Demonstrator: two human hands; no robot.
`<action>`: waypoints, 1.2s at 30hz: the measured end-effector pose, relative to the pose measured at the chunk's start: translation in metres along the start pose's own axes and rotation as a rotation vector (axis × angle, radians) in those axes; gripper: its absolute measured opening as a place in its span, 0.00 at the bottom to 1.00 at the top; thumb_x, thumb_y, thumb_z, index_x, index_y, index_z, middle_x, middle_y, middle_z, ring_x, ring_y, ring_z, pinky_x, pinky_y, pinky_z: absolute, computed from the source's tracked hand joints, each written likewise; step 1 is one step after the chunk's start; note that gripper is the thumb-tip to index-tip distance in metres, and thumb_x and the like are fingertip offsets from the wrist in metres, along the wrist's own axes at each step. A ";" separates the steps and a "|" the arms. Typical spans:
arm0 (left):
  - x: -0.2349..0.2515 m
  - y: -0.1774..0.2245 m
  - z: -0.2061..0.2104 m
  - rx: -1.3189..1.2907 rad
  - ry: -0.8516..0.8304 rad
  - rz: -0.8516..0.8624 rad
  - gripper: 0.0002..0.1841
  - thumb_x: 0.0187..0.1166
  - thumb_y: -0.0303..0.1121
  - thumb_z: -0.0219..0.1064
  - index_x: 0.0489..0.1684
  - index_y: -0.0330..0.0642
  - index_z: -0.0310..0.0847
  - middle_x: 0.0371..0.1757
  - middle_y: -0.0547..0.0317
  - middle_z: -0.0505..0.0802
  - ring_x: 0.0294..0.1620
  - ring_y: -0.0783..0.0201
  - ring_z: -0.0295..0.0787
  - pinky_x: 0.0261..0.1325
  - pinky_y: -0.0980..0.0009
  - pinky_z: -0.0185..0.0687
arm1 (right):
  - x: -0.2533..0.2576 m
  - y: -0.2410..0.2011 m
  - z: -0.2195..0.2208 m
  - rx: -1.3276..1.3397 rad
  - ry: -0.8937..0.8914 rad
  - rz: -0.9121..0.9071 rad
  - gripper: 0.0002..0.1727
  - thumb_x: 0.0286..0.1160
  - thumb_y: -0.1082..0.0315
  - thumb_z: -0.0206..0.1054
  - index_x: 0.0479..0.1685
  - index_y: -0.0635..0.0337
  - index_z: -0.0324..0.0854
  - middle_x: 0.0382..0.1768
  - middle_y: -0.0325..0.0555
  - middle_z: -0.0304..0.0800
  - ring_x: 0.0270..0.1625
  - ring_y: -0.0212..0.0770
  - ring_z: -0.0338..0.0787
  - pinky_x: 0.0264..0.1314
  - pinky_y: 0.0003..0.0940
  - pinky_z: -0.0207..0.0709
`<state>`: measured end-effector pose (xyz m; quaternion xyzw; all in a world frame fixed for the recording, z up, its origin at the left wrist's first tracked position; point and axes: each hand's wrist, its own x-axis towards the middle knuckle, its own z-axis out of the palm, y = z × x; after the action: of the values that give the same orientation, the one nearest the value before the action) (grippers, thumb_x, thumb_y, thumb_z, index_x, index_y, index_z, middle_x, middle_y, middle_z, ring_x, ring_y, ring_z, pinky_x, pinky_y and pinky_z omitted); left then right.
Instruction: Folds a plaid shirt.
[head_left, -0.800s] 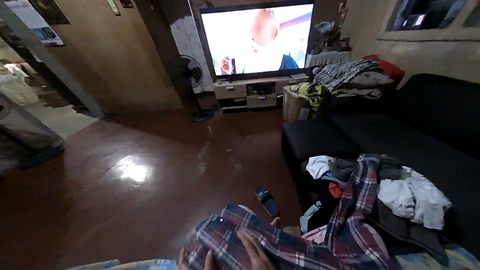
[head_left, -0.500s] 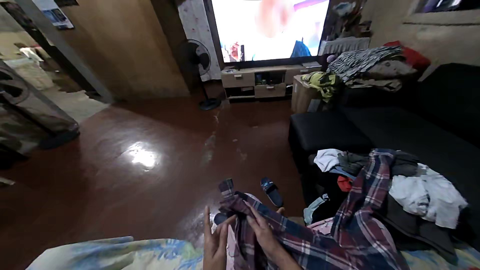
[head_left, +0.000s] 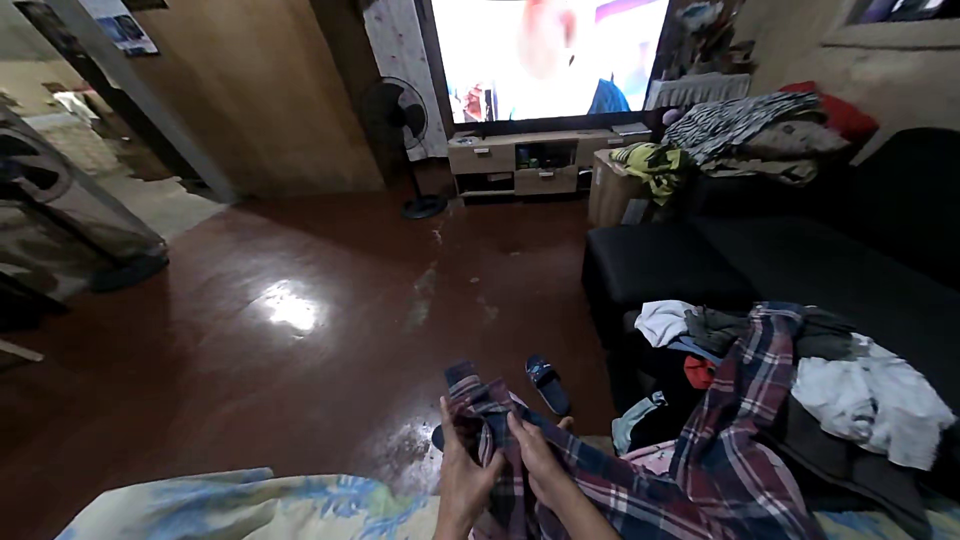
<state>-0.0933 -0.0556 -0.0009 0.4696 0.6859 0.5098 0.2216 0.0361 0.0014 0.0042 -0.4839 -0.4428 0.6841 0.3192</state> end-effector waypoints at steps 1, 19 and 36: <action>-0.002 0.002 -0.001 -0.016 0.059 -0.011 0.66 0.47 0.33 0.78 0.95 0.35 0.32 0.61 0.40 0.87 0.49 0.57 0.90 0.49 0.59 0.88 | -0.003 -0.002 0.000 0.015 -0.004 0.001 0.29 0.94 0.52 0.49 0.73 0.70 0.77 0.77 0.60 0.77 0.81 0.47 0.74 0.85 0.48 0.63; -0.041 -0.037 -0.082 -0.145 0.460 -0.213 0.46 0.73 0.19 0.70 0.92 0.38 0.43 0.65 0.31 0.85 0.34 0.64 0.92 0.37 0.68 0.90 | -0.028 -0.103 -0.003 -0.035 0.093 -0.503 0.22 0.94 0.61 0.48 0.43 0.68 0.84 0.33 0.43 0.83 0.41 0.29 0.83 0.50 0.26 0.77; 0.014 0.006 0.021 -0.803 -0.120 -0.506 0.21 0.95 0.38 0.39 0.69 0.36 0.74 0.46 0.57 0.92 0.43 0.69 0.89 0.49 0.66 0.87 | -0.027 -0.078 0.020 -0.613 -0.140 -0.619 0.24 0.91 0.57 0.53 0.82 0.47 0.77 0.72 0.51 0.85 0.74 0.47 0.84 0.78 0.47 0.74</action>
<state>-0.0812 -0.0327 -0.0007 0.1937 0.5135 0.6365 0.5419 0.0266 0.0035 0.0886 -0.3532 -0.7698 0.4244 0.3202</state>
